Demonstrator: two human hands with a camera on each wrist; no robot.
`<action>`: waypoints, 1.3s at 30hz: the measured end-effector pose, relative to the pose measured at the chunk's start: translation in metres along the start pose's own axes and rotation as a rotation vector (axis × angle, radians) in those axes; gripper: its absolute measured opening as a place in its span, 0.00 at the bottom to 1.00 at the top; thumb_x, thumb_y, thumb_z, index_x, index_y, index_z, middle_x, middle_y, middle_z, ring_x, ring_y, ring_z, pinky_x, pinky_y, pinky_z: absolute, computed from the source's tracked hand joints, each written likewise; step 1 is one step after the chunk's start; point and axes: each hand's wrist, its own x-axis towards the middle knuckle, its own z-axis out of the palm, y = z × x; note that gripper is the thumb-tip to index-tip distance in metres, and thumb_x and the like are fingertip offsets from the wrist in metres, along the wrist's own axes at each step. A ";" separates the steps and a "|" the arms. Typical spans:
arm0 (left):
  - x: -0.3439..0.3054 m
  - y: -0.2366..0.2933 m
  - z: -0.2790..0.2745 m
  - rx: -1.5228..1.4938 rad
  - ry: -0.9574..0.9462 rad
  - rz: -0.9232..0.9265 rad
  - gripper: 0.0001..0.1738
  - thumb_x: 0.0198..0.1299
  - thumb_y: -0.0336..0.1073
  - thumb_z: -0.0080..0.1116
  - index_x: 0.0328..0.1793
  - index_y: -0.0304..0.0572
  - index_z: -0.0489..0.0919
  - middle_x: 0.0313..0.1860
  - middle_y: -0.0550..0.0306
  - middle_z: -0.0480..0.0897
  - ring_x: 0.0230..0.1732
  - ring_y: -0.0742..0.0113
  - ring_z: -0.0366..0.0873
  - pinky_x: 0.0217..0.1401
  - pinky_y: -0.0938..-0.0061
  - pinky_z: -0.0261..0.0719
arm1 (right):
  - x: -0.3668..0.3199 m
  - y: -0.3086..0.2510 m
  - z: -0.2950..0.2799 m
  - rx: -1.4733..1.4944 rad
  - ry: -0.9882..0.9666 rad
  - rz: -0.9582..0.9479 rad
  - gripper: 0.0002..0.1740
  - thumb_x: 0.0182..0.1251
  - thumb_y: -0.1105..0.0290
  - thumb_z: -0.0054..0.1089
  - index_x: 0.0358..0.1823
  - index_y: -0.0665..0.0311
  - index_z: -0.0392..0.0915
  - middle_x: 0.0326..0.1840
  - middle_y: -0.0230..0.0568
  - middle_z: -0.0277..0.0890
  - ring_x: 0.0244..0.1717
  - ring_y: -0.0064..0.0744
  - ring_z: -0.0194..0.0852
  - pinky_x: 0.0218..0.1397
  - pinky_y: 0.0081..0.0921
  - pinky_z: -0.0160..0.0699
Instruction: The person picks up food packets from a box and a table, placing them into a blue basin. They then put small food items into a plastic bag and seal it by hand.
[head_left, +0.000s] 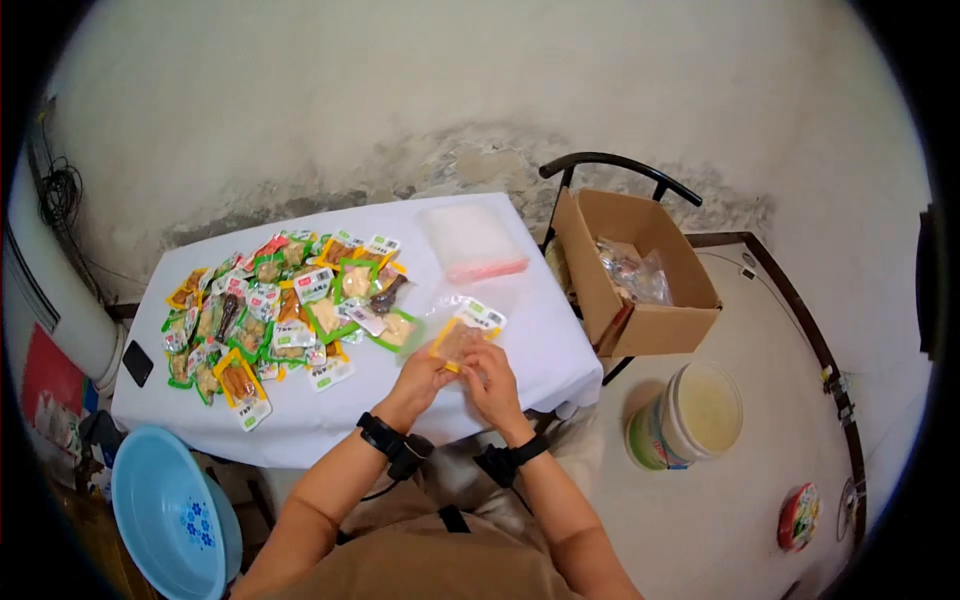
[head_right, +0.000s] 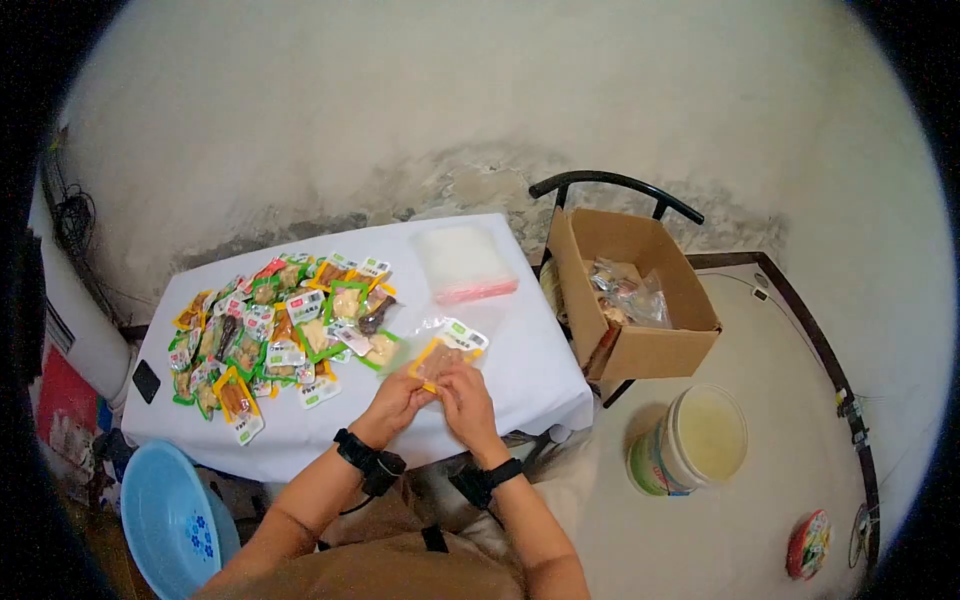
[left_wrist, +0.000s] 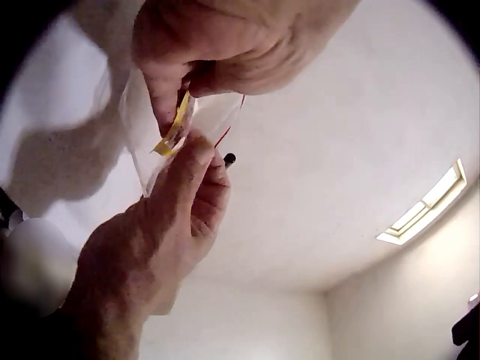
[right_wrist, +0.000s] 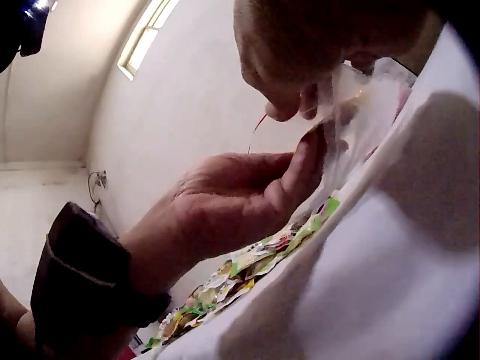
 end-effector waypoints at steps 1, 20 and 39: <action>-0.001 0.003 0.009 -0.036 -0.018 0.021 0.21 0.66 0.29 0.41 0.65 0.35 0.63 0.59 0.49 0.72 0.54 0.60 0.74 0.55 0.67 0.77 | -0.001 0.001 0.000 -0.001 -0.011 0.000 0.06 0.56 0.76 0.58 0.36 0.65 0.74 0.44 0.44 0.73 0.52 0.47 0.69 0.55 0.34 0.69; 0.042 0.008 0.053 -0.071 0.038 -0.230 0.18 0.68 0.37 0.42 0.58 0.34 0.68 0.53 0.46 0.75 0.54 0.58 0.74 0.65 0.63 0.68 | -0.006 0.004 -0.008 0.006 -0.029 -0.041 0.04 0.57 0.76 0.57 0.34 0.66 0.73 0.42 0.46 0.74 0.48 0.47 0.70 0.55 0.34 0.69; -0.058 0.042 -0.056 1.433 0.321 0.568 0.19 0.54 0.32 0.58 0.53 0.37 0.74 0.50 0.47 0.77 0.48 0.53 0.74 0.50 0.68 0.74 | -0.026 0.007 -0.002 -0.013 0.171 0.100 0.05 0.56 0.78 0.57 0.34 0.66 0.74 0.40 0.46 0.76 0.46 0.45 0.73 0.51 0.34 0.70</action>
